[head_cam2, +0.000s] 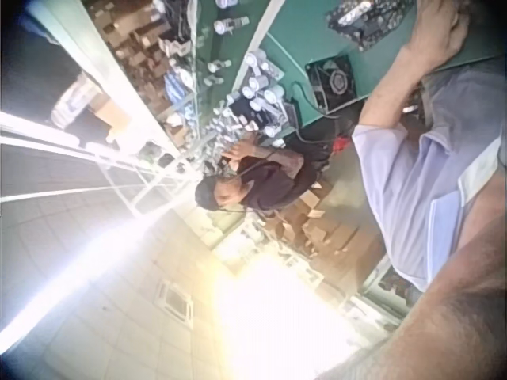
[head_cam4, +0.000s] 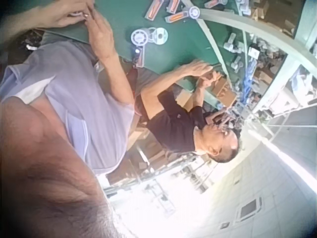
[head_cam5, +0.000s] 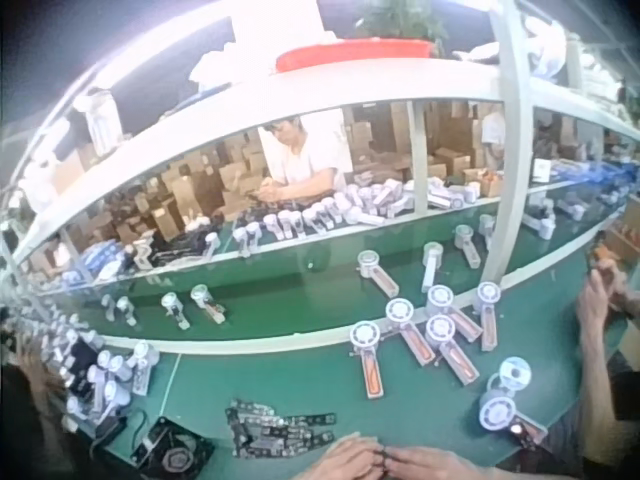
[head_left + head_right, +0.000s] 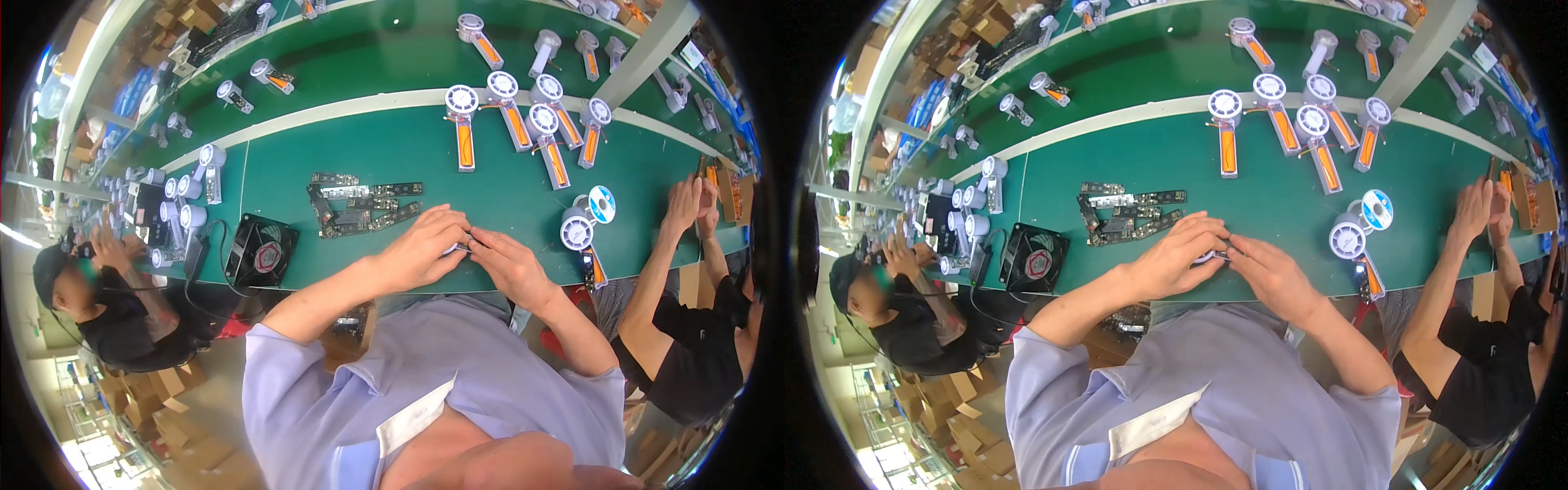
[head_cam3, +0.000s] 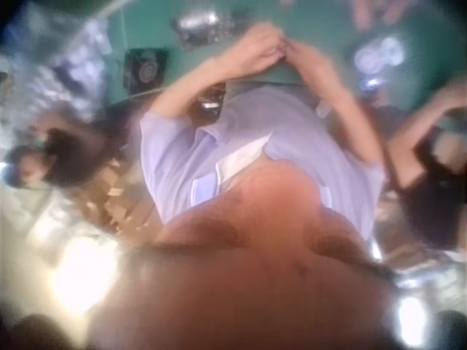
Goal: Assembling handheld electronic fans by connecting components and fitting them into plastic housings.
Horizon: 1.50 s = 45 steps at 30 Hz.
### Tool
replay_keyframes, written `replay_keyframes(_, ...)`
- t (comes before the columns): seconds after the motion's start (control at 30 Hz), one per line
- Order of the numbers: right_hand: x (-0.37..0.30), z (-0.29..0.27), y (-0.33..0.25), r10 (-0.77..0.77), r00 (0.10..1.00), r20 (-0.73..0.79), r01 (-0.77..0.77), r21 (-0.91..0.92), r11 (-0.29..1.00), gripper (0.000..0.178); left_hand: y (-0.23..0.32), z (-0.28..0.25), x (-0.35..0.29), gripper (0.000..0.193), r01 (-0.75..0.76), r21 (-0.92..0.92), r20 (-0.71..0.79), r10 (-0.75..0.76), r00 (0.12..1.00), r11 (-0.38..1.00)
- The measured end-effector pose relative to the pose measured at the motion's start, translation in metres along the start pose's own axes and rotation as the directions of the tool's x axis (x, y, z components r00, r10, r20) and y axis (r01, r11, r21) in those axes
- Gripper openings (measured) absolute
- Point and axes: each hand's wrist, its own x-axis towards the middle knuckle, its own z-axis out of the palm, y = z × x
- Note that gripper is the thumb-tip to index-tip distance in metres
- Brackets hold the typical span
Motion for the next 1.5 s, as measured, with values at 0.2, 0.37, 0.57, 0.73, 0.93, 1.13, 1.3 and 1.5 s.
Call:
replay_keyframes(0.2,0.007,0.014,-0.003,0.015,0.996,-0.091,-0.017,-0.015,1.0,0.025,0.09,-0.129,0.029,0.061,-0.128,-0.462,-0.366,-0.057,0.929,0.878)
replay_keyframes(0.37,0.048,-0.009,-0.028,-0.002,0.98,-0.201,-0.006,-0.038,0.999,0.027,0.19,-0.248,0.011,0.108,0.011,-0.659,-0.074,-0.08,0.994,0.752)
replay_keyframes(0.57,0.15,0.014,0.018,-0.014,0.97,-0.243,0.004,-0.041,0.999,0.021,0.182,-0.284,0.004,0.101,-0.205,-0.473,-0.245,0.096,0.965,0.857)
replay_keyframes(0.73,0.251,0.06,0.093,0.116,0.95,-0.29,-0.118,0.012,0.993,0.017,0.171,-0.303,-0.013,0.096,-0.399,-0.256,-0.425,0.268,0.865,0.881)
replay_keyframes(0.93,0.335,0.132,0.196,0.174,0.929,-0.327,-0.193,-0.026,0.981,0.011,0.164,-0.307,-0.015,0.089,-0.558,0.088,-0.608,0.488,0.626,0.825)
replay_keyframes(1.13,0.368,0.113,0.215,0.102,0.966,-0.237,-0.139,-0.148,0.979,0.045,0.128,-0.3,-0.019,0.083,-0.587,0.072,-0.691,0.465,0.554,0.806)
replay_keyframes(1.3,0.372,-0.007,0.207,0.406,0.86,-0.308,-0.477,-0.766,0.43,0.058,0.12,-0.266,-0.022,0.077,-0.581,0.042,-0.754,0.407,0.515,0.813)
replay_keyframes(1.5,0.329,-0.035,0.266,0.633,0.759,-0.152,-0.588,-0.577,0.566,0.039,0.127,-0.23,-0.014,0.071,-0.638,0.128,-0.764,0.486,0.425,0.759)
